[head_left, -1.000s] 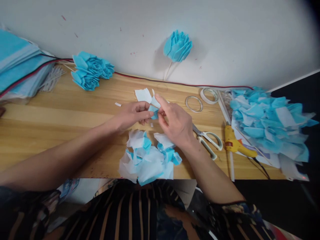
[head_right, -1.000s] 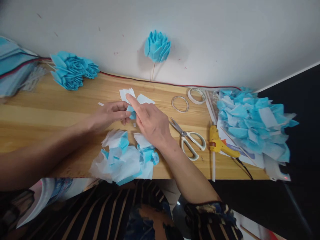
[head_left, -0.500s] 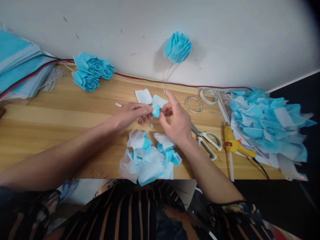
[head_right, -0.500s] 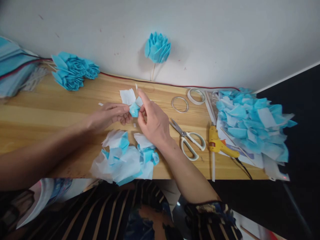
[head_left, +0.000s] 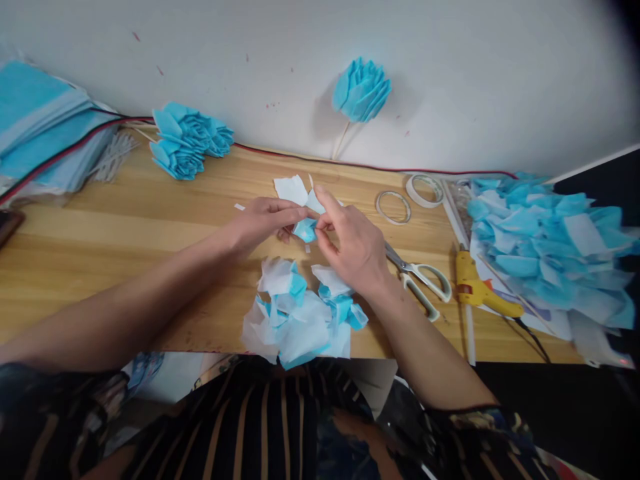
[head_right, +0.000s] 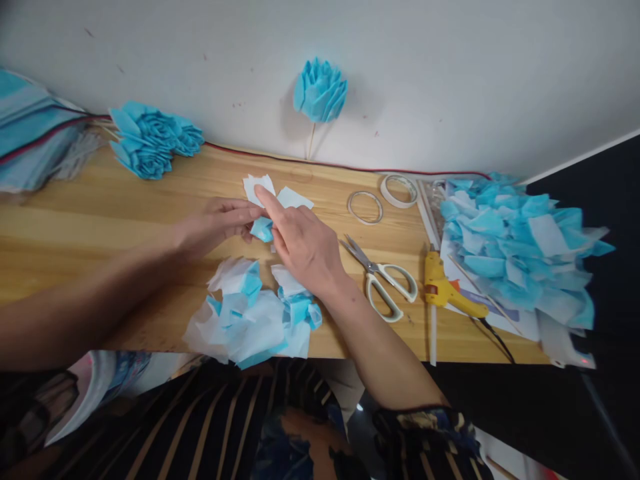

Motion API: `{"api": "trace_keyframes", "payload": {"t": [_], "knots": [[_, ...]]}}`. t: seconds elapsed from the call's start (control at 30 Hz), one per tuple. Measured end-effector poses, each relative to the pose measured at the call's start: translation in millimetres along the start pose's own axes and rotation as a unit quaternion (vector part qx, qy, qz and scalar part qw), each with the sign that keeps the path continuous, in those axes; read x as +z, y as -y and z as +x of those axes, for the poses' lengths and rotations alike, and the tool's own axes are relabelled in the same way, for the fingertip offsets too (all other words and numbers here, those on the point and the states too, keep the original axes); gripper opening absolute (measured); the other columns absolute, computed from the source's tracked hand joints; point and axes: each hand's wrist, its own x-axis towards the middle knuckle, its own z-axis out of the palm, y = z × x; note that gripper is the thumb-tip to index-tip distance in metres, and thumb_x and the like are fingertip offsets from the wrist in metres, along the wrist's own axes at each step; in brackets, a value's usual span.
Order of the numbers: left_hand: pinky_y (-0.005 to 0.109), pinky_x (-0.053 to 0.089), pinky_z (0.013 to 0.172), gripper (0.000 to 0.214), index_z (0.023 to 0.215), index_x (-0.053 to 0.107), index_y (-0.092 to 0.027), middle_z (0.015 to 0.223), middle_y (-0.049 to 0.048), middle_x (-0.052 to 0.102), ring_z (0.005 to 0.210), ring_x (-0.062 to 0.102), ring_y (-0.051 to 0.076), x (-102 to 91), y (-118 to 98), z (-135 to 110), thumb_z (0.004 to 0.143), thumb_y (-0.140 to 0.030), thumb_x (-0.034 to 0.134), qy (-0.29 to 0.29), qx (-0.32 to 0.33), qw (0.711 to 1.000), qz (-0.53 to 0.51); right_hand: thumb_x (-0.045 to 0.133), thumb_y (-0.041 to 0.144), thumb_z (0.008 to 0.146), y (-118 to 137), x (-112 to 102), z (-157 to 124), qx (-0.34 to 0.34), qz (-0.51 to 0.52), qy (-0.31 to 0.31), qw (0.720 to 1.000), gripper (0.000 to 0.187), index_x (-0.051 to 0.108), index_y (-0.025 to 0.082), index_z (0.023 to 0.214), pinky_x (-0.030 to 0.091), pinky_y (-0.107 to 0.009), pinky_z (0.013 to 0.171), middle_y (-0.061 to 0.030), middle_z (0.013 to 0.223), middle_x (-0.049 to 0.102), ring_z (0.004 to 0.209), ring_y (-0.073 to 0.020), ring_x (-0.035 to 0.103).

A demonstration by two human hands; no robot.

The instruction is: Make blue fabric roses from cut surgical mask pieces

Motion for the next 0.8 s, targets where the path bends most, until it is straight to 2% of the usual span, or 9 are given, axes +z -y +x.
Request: {"api": "trace_keyframes", "payload": {"t": [0.17,0.3,0.4,0.53,0.63,0.8], "knots": [[0.023,0.046,0.059,0.029,0.072,0.072,-0.015,0.06,0.0007,0.062,0.06,0.056,0.011,-1.3,-5.5,-0.2,0.082,-0.042,0.073,-0.018,0.005,0.997,0.077,0.045,0.012,0.099,-1.9,0.3,-1.8,-0.039,-0.003,0.011,0.999,0.067,0.03,0.036,0.16,0.057,-0.036,0.083,0.001,0.099,0.076,0.085,-0.0198,0.066],[0.021,0.046,0.057,0.022,0.074,0.072,-0.015,0.069,0.0008,0.068,0.063,0.058,0.01,-0.7,-9.8,-0.7,0.076,-0.037,0.077,0.011,0.002,0.997,0.077,0.047,0.013,0.099,-0.7,1.5,-1.3,-0.061,0.003,0.009,0.998,0.064,0.034,0.036,0.157,0.057,-0.036,0.086,0.001,0.103,0.077,0.088,-0.0196,0.068],[0.021,0.044,0.057,0.02,0.075,0.071,-0.015,0.071,0.001,0.068,0.062,0.057,0.01,-0.9,-10.0,-0.8,0.075,-0.034,0.078,0.004,-0.001,0.997,0.073,0.048,0.019,0.1,1.4,1.6,0.5,-0.022,0.052,0.011,0.998,0.061,0.033,0.034,0.157,0.059,-0.038,0.088,0.0006,0.102,0.077,0.09,-0.0196,0.07],[0.022,0.044,0.059,0.015,0.074,0.069,-0.016,0.07,0.0006,0.067,0.06,0.056,0.009,-0.7,-9.2,-1.5,0.078,-0.03,0.074,-0.06,0.006,0.996,0.059,0.046,0.024,0.1,2.0,1.3,1.4,0.037,0.125,-0.036,0.991,0.065,0.023,0.032,0.16,0.059,-0.044,0.091,-0.0015,0.106,0.077,0.093,-0.0212,0.072],[0.023,0.045,0.06,0.014,0.074,0.068,-0.016,0.07,0.0,0.066,0.06,0.055,0.009,1.3,-9.1,-2.2,0.08,-0.028,0.071,-0.086,0.002,0.996,0.038,0.047,0.023,0.099,1.8,2.1,1.4,0.045,0.121,-0.044,0.991,0.065,0.024,0.032,0.16,0.058,-0.047,0.094,-0.0028,0.106,0.076,0.098,-0.0231,0.071],[0.021,0.044,0.058,0.013,0.076,0.069,-0.016,0.068,-0.001,0.065,0.056,0.053,0.007,6.9,-8.2,-2.3,0.078,-0.028,0.073,-0.083,-0.011,0.996,0.003,0.052,0.02,0.095,3.1,3.8,2.7,0.039,0.081,-0.03,0.995,0.067,0.031,0.032,0.158,0.058,-0.047,0.092,-0.0022,0.1,0.076,0.102,-0.0253,0.068]]}}
